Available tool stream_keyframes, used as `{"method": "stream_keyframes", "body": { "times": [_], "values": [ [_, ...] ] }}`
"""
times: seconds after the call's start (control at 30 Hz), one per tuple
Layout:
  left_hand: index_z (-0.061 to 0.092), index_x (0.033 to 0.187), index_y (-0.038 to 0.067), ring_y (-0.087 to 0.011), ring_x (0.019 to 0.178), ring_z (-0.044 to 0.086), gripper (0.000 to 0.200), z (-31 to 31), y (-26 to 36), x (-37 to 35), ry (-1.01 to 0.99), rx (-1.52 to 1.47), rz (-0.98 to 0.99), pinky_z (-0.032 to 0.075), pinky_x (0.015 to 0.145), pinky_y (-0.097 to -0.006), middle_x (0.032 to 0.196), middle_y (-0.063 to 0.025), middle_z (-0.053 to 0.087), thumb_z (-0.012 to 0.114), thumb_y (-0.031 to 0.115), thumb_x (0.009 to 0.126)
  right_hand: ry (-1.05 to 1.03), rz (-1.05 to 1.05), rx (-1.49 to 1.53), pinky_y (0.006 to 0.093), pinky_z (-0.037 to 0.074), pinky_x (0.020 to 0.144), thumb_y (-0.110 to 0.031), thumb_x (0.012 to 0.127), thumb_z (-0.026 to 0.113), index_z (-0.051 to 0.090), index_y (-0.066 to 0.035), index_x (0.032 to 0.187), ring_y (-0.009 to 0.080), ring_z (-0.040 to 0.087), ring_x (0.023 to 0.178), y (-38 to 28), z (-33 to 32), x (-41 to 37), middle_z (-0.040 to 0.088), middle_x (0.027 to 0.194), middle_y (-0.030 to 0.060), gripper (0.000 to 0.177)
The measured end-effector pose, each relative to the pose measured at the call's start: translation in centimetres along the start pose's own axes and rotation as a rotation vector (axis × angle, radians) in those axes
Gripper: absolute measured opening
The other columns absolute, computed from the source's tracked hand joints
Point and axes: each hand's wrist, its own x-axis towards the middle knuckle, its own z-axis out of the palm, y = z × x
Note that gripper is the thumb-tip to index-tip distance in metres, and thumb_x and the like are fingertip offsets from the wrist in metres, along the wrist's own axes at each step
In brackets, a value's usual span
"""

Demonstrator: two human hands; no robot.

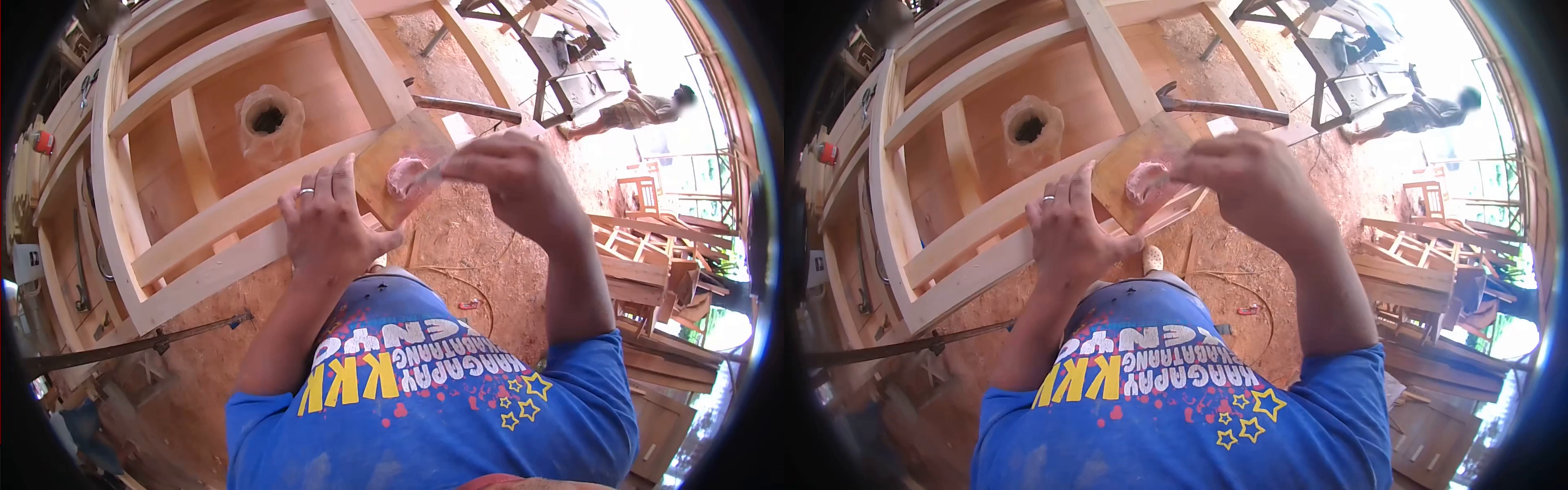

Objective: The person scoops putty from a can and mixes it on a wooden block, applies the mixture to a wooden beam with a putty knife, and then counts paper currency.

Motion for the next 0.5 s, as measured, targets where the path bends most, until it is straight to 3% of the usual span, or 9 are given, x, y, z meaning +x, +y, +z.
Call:
{"method": "stream_keyframes", "body": {
  "times": [0.07, 0.17, 0.2, 0.3, 0.33, 0.43, 0.5],
  "values": [
    [0.052, 0.145, 0.003, -0.0302, 0.122, 0.061, 0.11, 0.6, -0.4, -0.1, 0.062, 0.009, 0.037, 0.037, 0.108, -0.0479, 0.131, -0.0165, 0.065, 0.092, 0.054, 0.057, 0.128, -0.023, -0.029, 0.0411, 0.06, 0.081, 0.01, 0.077, 0.065, 0.077, -0.006, 0.101, 0.0305, 0.074, 0.091, 0.0, 1.0, 0.8, 0.076, 0.099, 0.0116, 0.031],
    [0.052, 0.145, 0.004, -0.0306, 0.121, 0.061, 0.11, 0.8, -0.4, 0.1, 0.088, -0.015, 0.051, 0.037, 0.108, -0.0485, 0.131, -0.0166, 0.065, 0.092, 0.054, 0.057, 0.068, -0.067, 0.035, 0.0403, 0.06, 0.083, 0.008, 0.077, 0.066, 0.077, -0.006, 0.1, 0.0296, 0.074, 0.091, -1.0, 5.5, -0.9, 0.076, 0.099, 0.0104, 0.029],
    [0.052, 0.145, 0.004, -0.0307, 0.121, 0.062, 0.11, 0.8, -0.3, 0.1, 0.088, -0.033, 0.038, 0.037, 0.108, -0.0487, 0.131, -0.0167, 0.065, 0.092, 0.053, 0.056, -0.039, -0.032, 0.009, 0.0394, 0.06, 0.085, 0.004, 0.081, 0.068, 0.078, -0.007, 0.099, 0.0288, 0.074, 0.09, -1.6, 4.2, -1.4, 0.076, 0.099, 0.0092, 0.024],
    [0.052, 0.145, 0.003, -0.0302, 0.124, 0.061, 0.11, 0.1, 0.0, 0.2, 0.011, -0.017, 0.009, 0.037, 0.109, -0.0488, 0.133, -0.0168, 0.064, 0.092, 0.055, 0.057, -0.098, 0.019, 0.147, 0.0392, 0.06, 0.085, 0.002, 0.083, 0.071, 0.079, -0.008, 0.099, 0.0302, 0.074, 0.087, -0.4, 2.2, -1.6, 0.076, 0.097, 0.0087, 0.02],
    [0.052, 0.145, 0.004, -0.03, 0.125, 0.06, 0.11, -0.1, 0.0, 0.5, 0.006, -0.013, 0.012, 0.037, 0.109, -0.0488, 0.133, -0.0165, 0.064, 0.092, 0.055, 0.057, -0.075, 0.076, 0.166, 0.0369, 0.059, 0.083, 0.0, 0.089, 0.071, 0.079, -0.009, 0.097, 0.0256, 0.074, 0.084, 0.1, 1.7, -1.4, 0.076, 0.096, 0.0078, 0.015],
    [0.052, 0.145, 0.005, -0.0295, 0.126, 0.06, 0.11, 0.1, -0.3, 0.0, 0.006, -0.01, -0.002, 0.037, 0.11, -0.0487, 0.133, -0.0158, 0.064, 0.092, 0.055, 0.057, 0.04, 0.338, 0.408, 0.0348, 0.058, 0.075, 0.001, 0.092, 0.068, 0.076, -0.005, 0.108, 0.0193, 0.071, 0.081, 2.0, 1.9, -1.0, 0.077, 0.098, 0.008, 0.019],
    [0.052, 0.146, 0.006, -0.0292, 0.127, 0.059, 0.11, 0.6, -0.6, 0.2, 0.061, -0.006, 0.031, 0.037, 0.11, -0.0487, 0.133, -0.0153, 0.064, 0.092, 0.055, 0.056, 0.076, 0.575, 0.664, 0.0322, 0.057, 0.076, -0.003, 0.096, 0.068, 0.072, -0.002, 0.114, 0.0148, 0.069, 0.083, 3.4, 2.0, -1.1, 0.076, 0.099, 0.0072, 0.018]
  ]
}}
